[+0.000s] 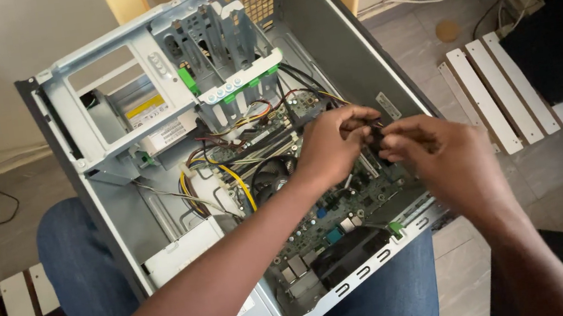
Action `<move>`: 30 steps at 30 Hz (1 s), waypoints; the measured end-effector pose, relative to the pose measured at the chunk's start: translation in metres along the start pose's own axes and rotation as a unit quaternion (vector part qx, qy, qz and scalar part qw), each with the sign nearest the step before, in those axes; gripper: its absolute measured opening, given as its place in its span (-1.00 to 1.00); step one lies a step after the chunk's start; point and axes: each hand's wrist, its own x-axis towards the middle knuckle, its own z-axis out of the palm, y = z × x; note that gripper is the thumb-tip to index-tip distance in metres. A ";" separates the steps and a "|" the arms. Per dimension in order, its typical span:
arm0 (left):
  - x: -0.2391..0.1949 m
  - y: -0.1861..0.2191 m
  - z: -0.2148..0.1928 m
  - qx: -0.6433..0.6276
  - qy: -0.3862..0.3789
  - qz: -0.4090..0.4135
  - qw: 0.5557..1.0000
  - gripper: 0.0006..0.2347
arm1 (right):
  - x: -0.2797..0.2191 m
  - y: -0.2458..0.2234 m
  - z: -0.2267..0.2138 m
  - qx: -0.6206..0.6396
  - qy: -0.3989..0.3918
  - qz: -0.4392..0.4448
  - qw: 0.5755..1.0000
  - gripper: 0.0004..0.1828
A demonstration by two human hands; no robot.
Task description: The person is working inside an open desktop computer case, connecting and disconnecting various power and data cables to the motherboard and drive bays. They use a screwdriver to tighten screws on the motherboard and organize the internal wiring.
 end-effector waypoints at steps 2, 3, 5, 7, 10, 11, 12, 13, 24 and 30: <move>-0.004 0.008 -0.004 -0.005 -0.011 -0.002 1.000 -0.76 | -0.004 -0.012 -0.001 0.056 -0.007 0.023 0.998 -0.79; -0.006 0.012 -0.006 -0.007 -0.025 -0.005 1.000 -0.76 | -0.005 -0.017 -0.002 0.114 -0.011 0.049 0.992 -0.77; -0.012 0.013 -0.016 0.029 -0.041 -0.005 0.999 -0.73 | 0.007 0.006 0.008 0.160 -0.024 0.050 0.986 -0.78; -0.026 0.029 -0.025 0.065 -0.058 -0.006 0.996 -0.69 | 0.013 0.017 0.016 0.206 -0.037 0.053 0.976 -0.78; -0.051 0.056 -0.038 0.169 -0.070 0.037 0.982 -0.60 | 0.018 0.016 0.022 0.270 -0.050 0.111 0.955 -0.78; -0.052 0.051 -0.039 0.188 -0.075 0.083 0.976 -0.60 | 0.021 0.017 0.023 0.314 -0.072 0.140 0.936 -0.81; -0.052 0.047 -0.040 0.206 -0.081 0.128 0.967 -0.61 | 0.024 0.017 0.024 0.357 -0.094 0.168 0.914 -0.81; -0.053 0.048 -0.039 0.208 -0.084 0.127 0.966 -0.61 | 0.032 0.024 0.028 0.359 -0.093 0.170 0.913 -0.81; -0.040 0.040 -0.041 0.270 -0.012 0.254 0.929 -0.82 | 0.045 0.012 0.029 0.442 -0.156 0.245 0.849 -0.80; -0.039 0.042 -0.044 0.208 -0.033 0.240 0.948 -0.63 | 0.015 0.014 0.014 -0.070 0.027 -0.233 0.970 -0.60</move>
